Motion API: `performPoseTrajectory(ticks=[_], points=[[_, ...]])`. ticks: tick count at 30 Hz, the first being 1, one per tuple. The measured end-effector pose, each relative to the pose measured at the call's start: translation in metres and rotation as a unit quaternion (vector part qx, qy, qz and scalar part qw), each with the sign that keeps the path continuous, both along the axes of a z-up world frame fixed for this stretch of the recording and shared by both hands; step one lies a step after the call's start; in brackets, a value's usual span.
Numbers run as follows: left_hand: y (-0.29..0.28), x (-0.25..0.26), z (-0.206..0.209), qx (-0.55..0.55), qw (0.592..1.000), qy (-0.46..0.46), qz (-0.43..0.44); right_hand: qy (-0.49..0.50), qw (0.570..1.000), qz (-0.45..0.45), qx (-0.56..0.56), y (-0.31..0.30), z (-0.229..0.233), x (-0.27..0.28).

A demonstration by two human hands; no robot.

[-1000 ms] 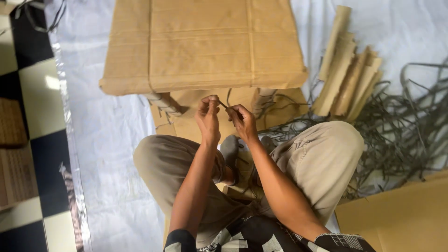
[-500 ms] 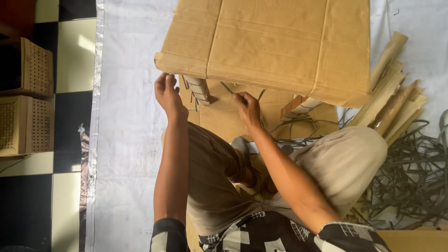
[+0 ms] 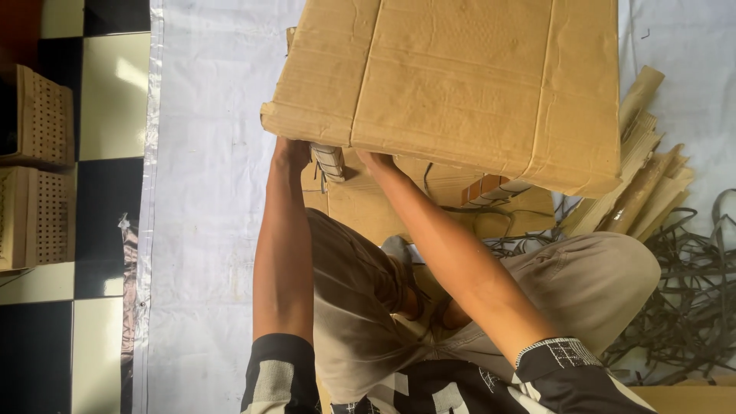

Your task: Wrapping a furniture item in cardboard and securing it with plastic straps.

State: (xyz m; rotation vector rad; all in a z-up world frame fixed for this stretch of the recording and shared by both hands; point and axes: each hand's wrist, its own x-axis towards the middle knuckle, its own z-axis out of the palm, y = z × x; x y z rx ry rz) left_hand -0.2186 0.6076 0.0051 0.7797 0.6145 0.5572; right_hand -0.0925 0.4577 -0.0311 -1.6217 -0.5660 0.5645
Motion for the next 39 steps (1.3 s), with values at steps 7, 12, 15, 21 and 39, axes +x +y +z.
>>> performPoseTrajectory(ticks=[7, 12, 15, 21, 39], points=[[0.000, 0.001, -0.001, -0.011, 0.997, -0.077, -0.009, -0.040, 0.999, 0.001, 0.032, 0.003, 0.001, 0.004], [0.000, -0.002, -0.007, 0.055, 0.994, -0.090, -0.035, -0.019, 0.998, 0.011, 0.060, -0.004, 0.027, -0.004], [0.001, 0.003, -0.006, 0.016, 0.998, -0.065, 0.002, -0.014, 0.998, 0.024, 0.059, 0.002, 0.025, -0.003], [-0.014, 0.000, 0.016, 0.100, 0.982, -0.159, 0.034, -0.235, 0.971, 0.046, 0.019, -0.001, -0.032, 0.005], [-0.153, -0.054, 0.146, 0.026, 0.907, -0.110, 0.406, -0.283, 0.922, 0.169, -0.205, -0.259, 0.106, 0.054]])
